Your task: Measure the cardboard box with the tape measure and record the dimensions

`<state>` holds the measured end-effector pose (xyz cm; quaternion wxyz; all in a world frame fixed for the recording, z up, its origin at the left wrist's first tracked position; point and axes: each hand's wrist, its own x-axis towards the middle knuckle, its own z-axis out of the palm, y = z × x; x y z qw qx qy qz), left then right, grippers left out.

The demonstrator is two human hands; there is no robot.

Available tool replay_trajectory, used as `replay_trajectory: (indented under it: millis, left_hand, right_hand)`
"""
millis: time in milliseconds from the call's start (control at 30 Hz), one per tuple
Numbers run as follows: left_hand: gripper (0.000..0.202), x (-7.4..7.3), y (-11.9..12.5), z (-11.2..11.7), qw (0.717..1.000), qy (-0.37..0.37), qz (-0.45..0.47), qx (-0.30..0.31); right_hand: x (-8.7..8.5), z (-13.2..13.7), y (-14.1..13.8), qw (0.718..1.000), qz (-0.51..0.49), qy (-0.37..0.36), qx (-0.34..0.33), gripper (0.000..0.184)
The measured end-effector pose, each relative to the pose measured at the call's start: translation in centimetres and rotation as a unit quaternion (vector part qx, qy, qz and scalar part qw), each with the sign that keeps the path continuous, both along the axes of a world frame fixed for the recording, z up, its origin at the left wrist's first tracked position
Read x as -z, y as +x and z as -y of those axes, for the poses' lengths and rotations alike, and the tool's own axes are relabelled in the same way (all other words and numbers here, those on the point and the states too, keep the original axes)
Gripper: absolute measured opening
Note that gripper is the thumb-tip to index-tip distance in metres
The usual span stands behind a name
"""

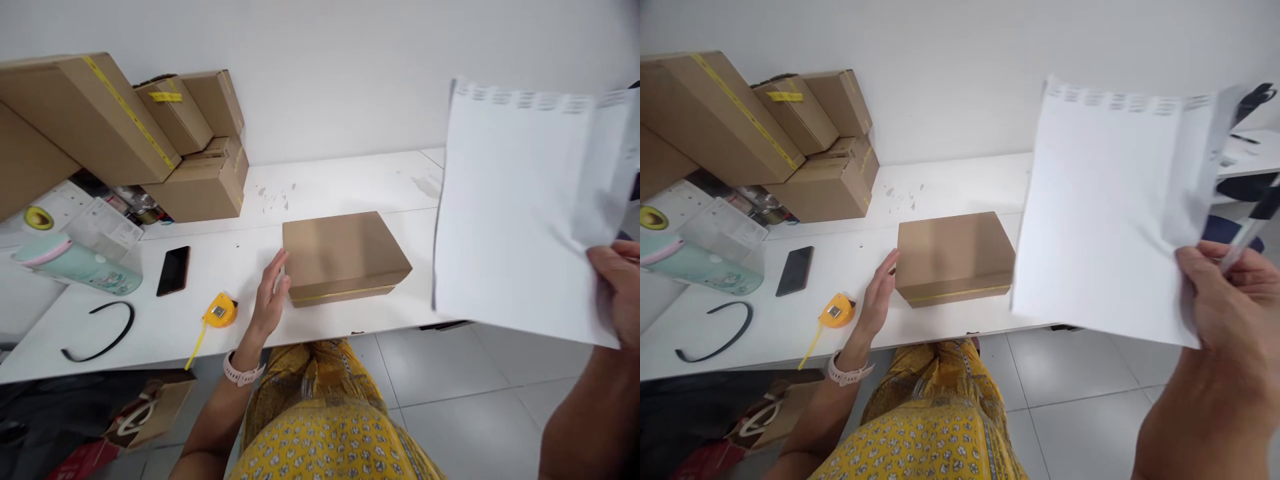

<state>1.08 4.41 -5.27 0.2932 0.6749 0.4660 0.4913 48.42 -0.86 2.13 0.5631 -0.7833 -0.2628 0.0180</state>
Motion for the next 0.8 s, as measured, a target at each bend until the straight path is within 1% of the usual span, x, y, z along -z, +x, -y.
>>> replay_trajectory:
  millis: [33,67,100,133,167,233,300,367,400,467,500,533,567,600,633,700,733,767,800]
  left_hand:
    - [0.053,-0.6,-0.1,0.0,0.999,0.014,0.033,-0.011]
    - [0.053,-1.4,-0.3,0.0,0.997,0.040,0.062,-0.029]
    - [0.051,-2.4,-0.5,0.0,0.993,0.075,0.079,-0.049]
    - [0.049,-3.5,-0.8,0.0,0.988,0.114,0.081,-0.065]
    - [0.047,-4.8,-1.0,0.1,0.984,0.148,0.070,-0.073]
    - [0.044,-7.0,-1.0,0.2,0.981,0.187,0.006,-0.054]
    - [0.044,-8.4,-0.4,0.1,0.975,0.199,-0.098,0.012]
    - [0.049,-8.7,1.0,-0.4,0.952,0.188,-0.214,0.112]
    - [0.056,-8.5,1.9,-0.8,0.932,0.175,-0.270,0.167]
    - [0.074,-7.7,3.8,-1.7,0.880,0.136,-0.374,0.258]
    - [0.083,-7.2,4.8,-2.1,0.853,0.116,-0.419,0.287]
    - [0.090,-6.8,5.6,-2.5,0.830,0.101,-0.456,0.305]
    - [0.095,-6.4,6.3,-2.8,0.813,0.092,-0.483,0.312]
    - [0.098,-6.1,6.9,-3.0,0.801,0.087,-0.502,0.313]
    - [0.099,-5.9,7.3,-3.1,0.795,0.085,-0.514,0.309]
    - [0.099,-5.6,7.6,-3.1,0.792,0.088,-0.523,0.301]
    - [0.099,-5.6,7.6,-3.1,0.793,0.092,-0.523,0.298]
    - [0.100,-5.6,7.6,-3.0,0.795,0.097,-0.521,0.296]
    - [0.100,-5.6,7.5,-3.0,0.796,0.100,-0.520,0.294]
  right_hand:
    - [-0.2,0.3,-2.3,0.998,-0.023,0.041,-0.048,0.047]
    - [-0.1,0.5,-4.9,0.994,-0.045,0.050,-0.087,0.043]
    - [0.3,0.9,-7.6,0.990,-0.075,0.046,-0.109,0.040]
    - [1.0,1.2,-10.2,0.983,-0.101,0.025,-0.151,0.039]
    - [1.8,1.5,-12.4,0.971,-0.133,-0.001,-0.198,0.041]
    - [3.6,2.3,-15.8,0.942,-0.188,-0.040,-0.276,0.043]
    - [5.4,3.0,-17.5,0.915,-0.228,-0.060,-0.326,0.043]
    - [6.7,3.6,-17.9,0.901,-0.248,-0.070,-0.349,0.041]
    - [7.1,3.9,-17.8,0.899,-0.249,-0.075,-0.352,0.041]
    - [7.7,4.2,-17.3,0.901,-0.234,-0.087,-0.354,0.040]
    - [7.8,4.3,-16.9,0.904,-0.221,-0.095,-0.354,0.041]
    - [7.7,4.3,-16.5,0.907,-0.205,-0.101,-0.354,0.041]
    - [7.5,4.3,-16.1,0.912,-0.185,-0.101,-0.353,0.040]
    - [7.2,4.1,-15.6,0.918,-0.160,-0.094,-0.349,0.040]
    - [6.6,3.9,-15.1,0.926,-0.133,-0.078,-0.345,0.040]
    - [5.0,3.3,-14.1,0.936,-0.097,-0.023,-0.337,0.045]
    - [4.0,2.9,-13.6,0.933,-0.099,0.011,-0.345,0.048]
    - [2.8,2.5,-13.3,0.924,-0.116,0.046,-0.362,0.049]
    - [1.7,1.9,-13.2,0.906,-0.144,0.079,-0.391,0.047]
